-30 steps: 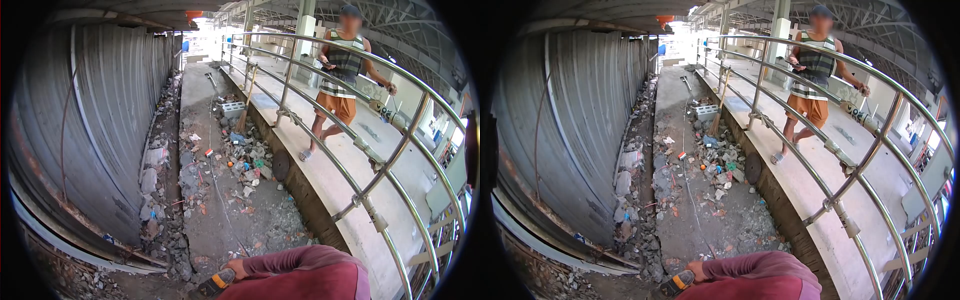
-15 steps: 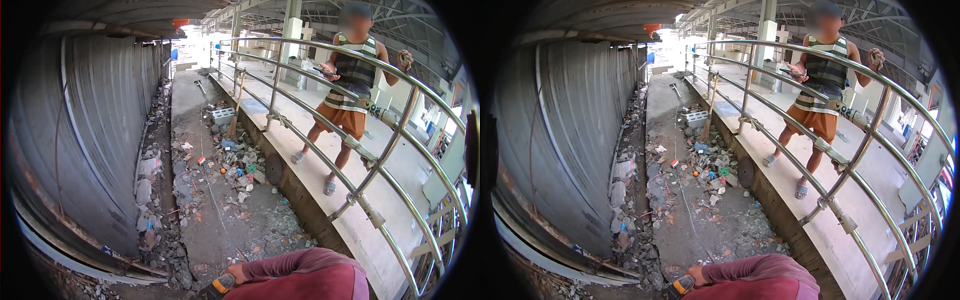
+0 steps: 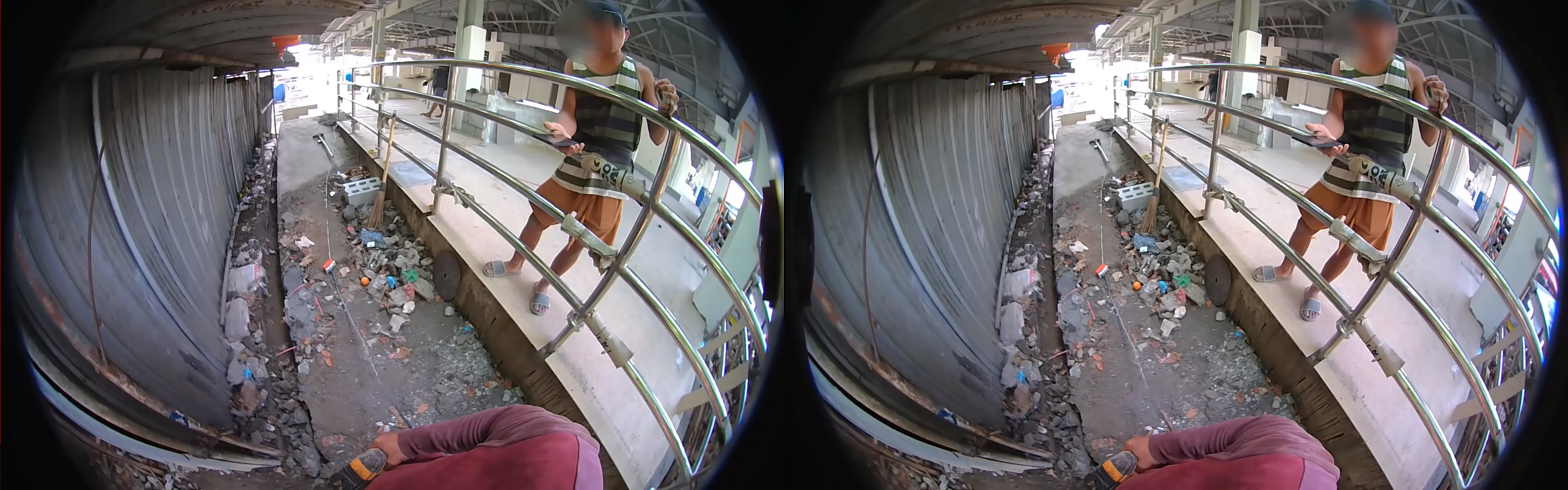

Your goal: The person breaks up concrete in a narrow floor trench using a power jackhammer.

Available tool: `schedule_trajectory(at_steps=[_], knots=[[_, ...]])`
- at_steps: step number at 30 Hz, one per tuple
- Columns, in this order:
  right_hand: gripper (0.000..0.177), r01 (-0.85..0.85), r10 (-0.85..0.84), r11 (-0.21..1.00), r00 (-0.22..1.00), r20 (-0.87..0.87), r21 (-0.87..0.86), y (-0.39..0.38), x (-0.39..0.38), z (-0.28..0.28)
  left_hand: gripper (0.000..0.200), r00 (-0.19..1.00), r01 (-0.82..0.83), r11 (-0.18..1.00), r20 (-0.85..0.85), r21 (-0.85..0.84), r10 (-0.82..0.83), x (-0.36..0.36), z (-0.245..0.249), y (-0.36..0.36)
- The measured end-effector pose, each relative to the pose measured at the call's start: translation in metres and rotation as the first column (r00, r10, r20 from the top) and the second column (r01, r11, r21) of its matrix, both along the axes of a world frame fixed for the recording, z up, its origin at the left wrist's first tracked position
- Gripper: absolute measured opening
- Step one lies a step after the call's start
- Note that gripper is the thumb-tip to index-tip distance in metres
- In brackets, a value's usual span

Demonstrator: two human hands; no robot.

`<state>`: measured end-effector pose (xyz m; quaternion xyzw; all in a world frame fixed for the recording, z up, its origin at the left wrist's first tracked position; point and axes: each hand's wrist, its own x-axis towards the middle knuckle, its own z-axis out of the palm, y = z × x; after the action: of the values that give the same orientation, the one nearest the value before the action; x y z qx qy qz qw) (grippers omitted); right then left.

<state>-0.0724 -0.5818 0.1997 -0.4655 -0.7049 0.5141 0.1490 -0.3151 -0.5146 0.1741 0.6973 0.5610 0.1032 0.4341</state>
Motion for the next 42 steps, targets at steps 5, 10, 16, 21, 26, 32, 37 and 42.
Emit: schedule_trajectory(at_steps=[5,10,16,21,26,32,37,42], knots=[[0.042,-0.041,0.041,0.999,0.998,0.052,0.000,0.005,-0.001,0.009,0.066,1.000,0.004,1.000,-0.002,0.001,-0.004,0.003,0.003,0.003],[0.042,-0.072,0.072,0.997,0.997,0.002,0.018,0.010,0.000,0.008,0.066,1.000,0.006,1.000,0.001,-0.001,-0.006,0.004,0.007,0.007],[0.041,-0.105,0.102,0.994,0.993,0.058,0.038,0.026,0.008,-0.002,0.067,1.000,-0.007,1.000,-0.002,-0.007,0.007,-0.004,0.002,-0.002],[0.043,-0.126,0.125,0.991,0.992,-0.019,-0.046,0.041,0.018,-0.001,0.068,0.999,-0.046,0.998,-0.013,-0.035,0.046,-0.010,0.000,-0.018],[0.041,-0.157,0.156,0.986,0.987,-0.029,-0.047,0.057,0.032,-0.005,0.068,0.997,-0.080,0.995,-0.021,-0.054,0.079,-0.007,0.005,-0.028],[0.040,-0.157,0.158,0.986,0.988,-0.001,0.047,0.034,0.008,0.019,0.069,0.999,0.035,0.998,0.000,0.057,-0.035,0.037,0.010,0.018],[0.039,-0.057,0.051,0.996,0.995,0.090,0.074,0.002,0.001,0.038,0.070,0.995,0.087,0.992,0.034,0.091,-0.091,0.044,0.022,0.021],[0.037,-0.002,-0.013,0.997,0.984,0.180,0.080,-0.015,0.009,0.057,0.070,0.988,0.124,0.985,0.080,0.120,-0.134,0.060,0.032,0.023]])
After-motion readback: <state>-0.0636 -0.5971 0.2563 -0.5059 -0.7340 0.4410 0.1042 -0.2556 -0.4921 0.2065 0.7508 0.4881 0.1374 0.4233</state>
